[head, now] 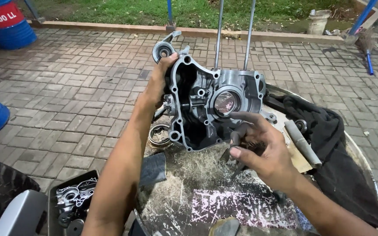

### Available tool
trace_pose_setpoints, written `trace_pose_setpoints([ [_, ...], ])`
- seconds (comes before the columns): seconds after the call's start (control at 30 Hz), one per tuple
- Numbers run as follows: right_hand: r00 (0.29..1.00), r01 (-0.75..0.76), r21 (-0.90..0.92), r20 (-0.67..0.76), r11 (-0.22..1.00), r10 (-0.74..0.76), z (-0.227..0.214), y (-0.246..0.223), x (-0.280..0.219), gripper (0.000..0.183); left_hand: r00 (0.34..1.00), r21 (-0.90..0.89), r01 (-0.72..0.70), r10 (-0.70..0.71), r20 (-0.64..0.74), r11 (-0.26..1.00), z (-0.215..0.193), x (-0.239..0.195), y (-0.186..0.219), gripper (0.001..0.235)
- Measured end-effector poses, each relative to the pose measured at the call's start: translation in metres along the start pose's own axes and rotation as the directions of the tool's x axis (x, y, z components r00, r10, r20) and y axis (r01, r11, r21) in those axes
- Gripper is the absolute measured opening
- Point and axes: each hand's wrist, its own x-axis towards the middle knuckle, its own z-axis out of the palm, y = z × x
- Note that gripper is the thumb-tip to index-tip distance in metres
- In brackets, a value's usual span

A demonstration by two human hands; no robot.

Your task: The person uses a small metal tool to scrape and clean the interior surfaces of a disassembled engine case. They rotate the case to access different areas and continue scraping debris from the inner walls and bearing housing.

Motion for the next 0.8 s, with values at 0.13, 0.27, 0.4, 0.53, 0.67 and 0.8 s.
trace_pose_setpoints([
  [0.13, 0.979, -0.205, 0.015, 0.000, 0.979, 0.205, 0.006, -0.011, 0.001, 0.064, 0.999, -0.063, -0.035, 0.036, 0.018, 0.997, -0.003, 0.006, -0.007, 0.061],
  [0.27, 0.993, -0.113, 0.020, 0.047, 0.993, 0.112, 0.005, -0.004, -0.001, 0.056, 0.958, 0.042, -0.230, 0.219, 0.187, 0.972, -0.005, 0.003, -0.006, 0.066],
  [0.4, 0.990, -0.121, 0.024, 0.079, 0.992, 0.119, 0.005, -0.001, -0.001, 0.051, 0.973, -0.031, -0.168, 0.171, 0.158, 0.985, -0.004, -0.001, -0.002, 0.050],
  [0.53, 0.960, -0.158, 0.212, 0.263, 0.964, 0.099, 0.008, 0.021, 0.001, 0.051, 0.969, 0.061, -0.199, 0.187, 0.161, 0.978, -0.009, 0.003, -0.011, 0.101],
  [0.67, 0.901, -0.204, 0.049, 0.400, 0.978, 0.168, 0.020, 0.026, 0.001, 0.017, 0.988, 0.059, -0.132, 0.126, 0.093, 0.990, -0.007, 0.005, -0.010, 0.086],
  [0.8, 0.744, -0.352, -0.204, 0.531, 0.914, 0.405, 0.023, 0.016, 0.004, 0.010, 0.954, 0.004, -0.235, 0.230, 0.191, 0.972, -0.009, 0.008, -0.013, 0.052],
])
